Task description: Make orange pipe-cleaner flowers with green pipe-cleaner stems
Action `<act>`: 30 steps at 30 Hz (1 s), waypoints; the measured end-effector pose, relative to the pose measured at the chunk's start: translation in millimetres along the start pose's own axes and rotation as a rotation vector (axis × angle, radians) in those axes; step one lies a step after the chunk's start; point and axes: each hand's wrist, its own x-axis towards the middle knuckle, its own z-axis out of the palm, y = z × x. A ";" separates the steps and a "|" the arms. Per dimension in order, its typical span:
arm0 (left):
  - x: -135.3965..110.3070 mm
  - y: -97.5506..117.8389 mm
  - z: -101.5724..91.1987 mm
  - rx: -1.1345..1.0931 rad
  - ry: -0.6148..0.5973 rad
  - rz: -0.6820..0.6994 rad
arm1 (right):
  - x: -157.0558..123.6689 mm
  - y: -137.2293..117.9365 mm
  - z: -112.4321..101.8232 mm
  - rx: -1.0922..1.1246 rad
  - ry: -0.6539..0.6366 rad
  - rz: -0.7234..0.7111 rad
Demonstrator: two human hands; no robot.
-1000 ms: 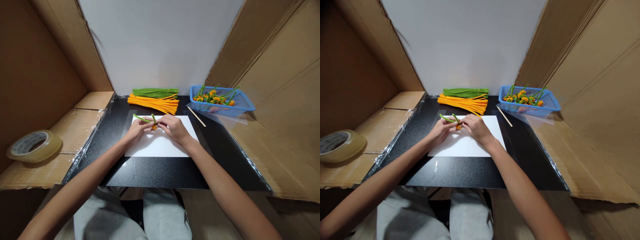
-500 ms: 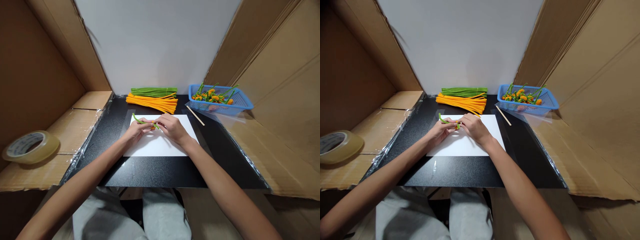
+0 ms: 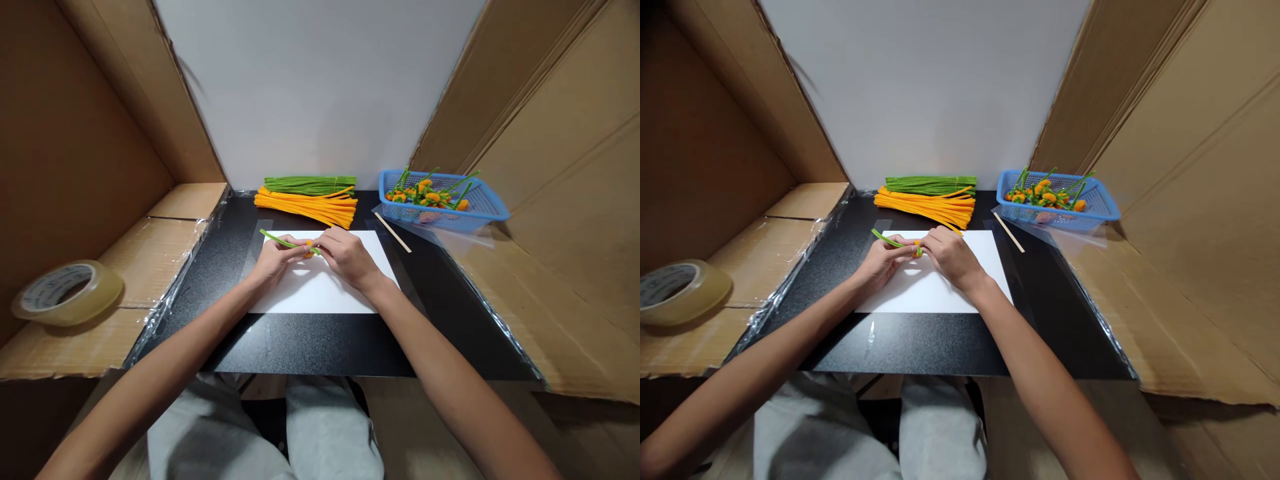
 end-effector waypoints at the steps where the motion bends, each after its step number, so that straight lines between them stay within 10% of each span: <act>1: -0.2 -0.3 0.4 0.010 0.006 0.005 | 0.3 -0.3 -0.2 0.003 -0.006 0.010; 18: -0.2 -6.7 -3.7 0.226 0.002 0.250 | 10.9 -17.2 -3.3 0.273 -0.024 0.514; 30: -7.9 -8.0 3.2 0.159 0.057 0.219 | 11.6 -6.8 -5.8 1.024 -0.188 0.982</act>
